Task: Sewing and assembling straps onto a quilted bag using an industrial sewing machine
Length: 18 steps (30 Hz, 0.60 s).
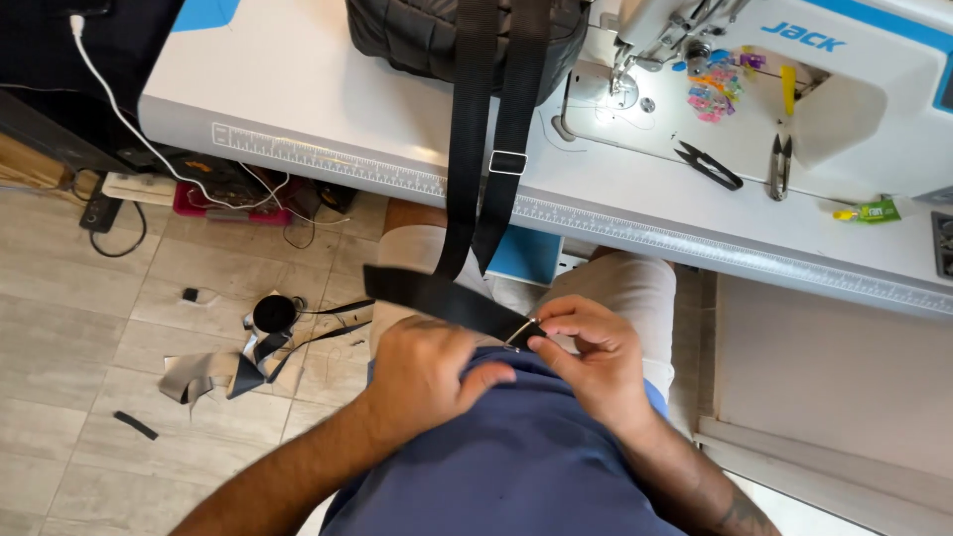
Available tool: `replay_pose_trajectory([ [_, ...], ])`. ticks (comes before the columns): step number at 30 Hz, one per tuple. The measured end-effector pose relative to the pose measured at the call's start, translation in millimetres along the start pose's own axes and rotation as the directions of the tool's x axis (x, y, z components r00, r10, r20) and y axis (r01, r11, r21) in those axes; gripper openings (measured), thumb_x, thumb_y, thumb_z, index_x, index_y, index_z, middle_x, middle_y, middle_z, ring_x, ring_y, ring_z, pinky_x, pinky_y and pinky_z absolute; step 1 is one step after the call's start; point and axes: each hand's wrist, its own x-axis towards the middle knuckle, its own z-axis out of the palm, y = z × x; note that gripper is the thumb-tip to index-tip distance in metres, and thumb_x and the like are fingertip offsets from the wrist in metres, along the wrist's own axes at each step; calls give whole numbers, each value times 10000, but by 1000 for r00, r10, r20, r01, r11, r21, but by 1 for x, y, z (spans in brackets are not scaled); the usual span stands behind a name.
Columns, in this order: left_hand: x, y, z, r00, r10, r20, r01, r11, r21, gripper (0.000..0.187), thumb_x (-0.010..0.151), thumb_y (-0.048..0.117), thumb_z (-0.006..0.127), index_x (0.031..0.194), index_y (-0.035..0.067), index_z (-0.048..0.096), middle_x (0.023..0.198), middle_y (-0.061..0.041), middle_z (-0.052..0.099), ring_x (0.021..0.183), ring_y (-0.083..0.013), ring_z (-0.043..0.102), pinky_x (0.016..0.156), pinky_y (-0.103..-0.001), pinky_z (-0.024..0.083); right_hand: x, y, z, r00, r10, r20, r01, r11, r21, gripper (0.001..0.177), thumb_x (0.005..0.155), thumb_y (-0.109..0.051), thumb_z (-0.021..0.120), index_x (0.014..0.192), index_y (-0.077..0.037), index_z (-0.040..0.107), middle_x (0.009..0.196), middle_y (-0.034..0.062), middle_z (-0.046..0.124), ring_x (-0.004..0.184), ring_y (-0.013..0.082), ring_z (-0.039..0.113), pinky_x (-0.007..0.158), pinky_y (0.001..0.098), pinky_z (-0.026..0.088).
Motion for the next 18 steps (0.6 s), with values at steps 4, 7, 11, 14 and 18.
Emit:
replay_pose_trajectory([
  [4, 8, 33, -8, 665, 739, -106, -651, 644, 403, 284, 976, 200, 672, 717, 127, 582, 728, -36, 576, 640, -180, 598, 602, -304, 450, 4, -33, -16, 978, 9, 207, 49, 961, -273, 109, 777, 7, 844, 831, -2, 749, 877, 131, 719, 773, 198, 694, 718, 308, 590],
  [7, 21, 60, -16, 525, 844, -111, -731, 514, 450, 184, 1011, 58, 574, 844, 124, 607, 907, -50, 670, 785, -147, 651, 693, -263, 398, 6, -51, -21, 968, 47, 245, 42, 937, -348, 74, 823, -15, 797, 856, -42, 735, 907, 93, 716, 818, 176, 689, 728, 265, 578],
  [11, 29, 64, 6, 570, 820, -38, -724, 524, 449, 190, 1091, 139, 485, 1153, 43, 637, 1230, -192, 734, 1203, -318, 713, 918, -384, 570, 5, -65, -27, 956, 62, 285, 52, 926, -375, 86, 882, -139, 742, 889, -53, 751, 919, 48, 719, 791, 138, 680, 677, 266, 555],
  [14, 34, 61, 8, 512, 854, -96, -736, 493, 464, 147, 1061, 137, 549, 1097, 29, 642, 1141, -205, 748, 1013, -287, 777, 887, -369, 582, -6, -54, -30, 981, 22, 194, 25, 971, -236, 55, 856, -26, 763, 888, -34, 719, 977, 116, 725, 853, 197, 719, 750, 270, 606],
  [18, 37, 61, 7, 565, 816, -120, -791, 578, 200, 103, 1037, -16, 623, 1121, -75, 620, 1135, -278, 704, 983, -360, 751, 885, -467, 624, -16, -46, -22, 995, 34, 96, -27, 997, -67, 118, 852, -4, 781, 946, -50, 726, 1023, 135, 726, 930, 220, 714, 828, 286, 611],
])
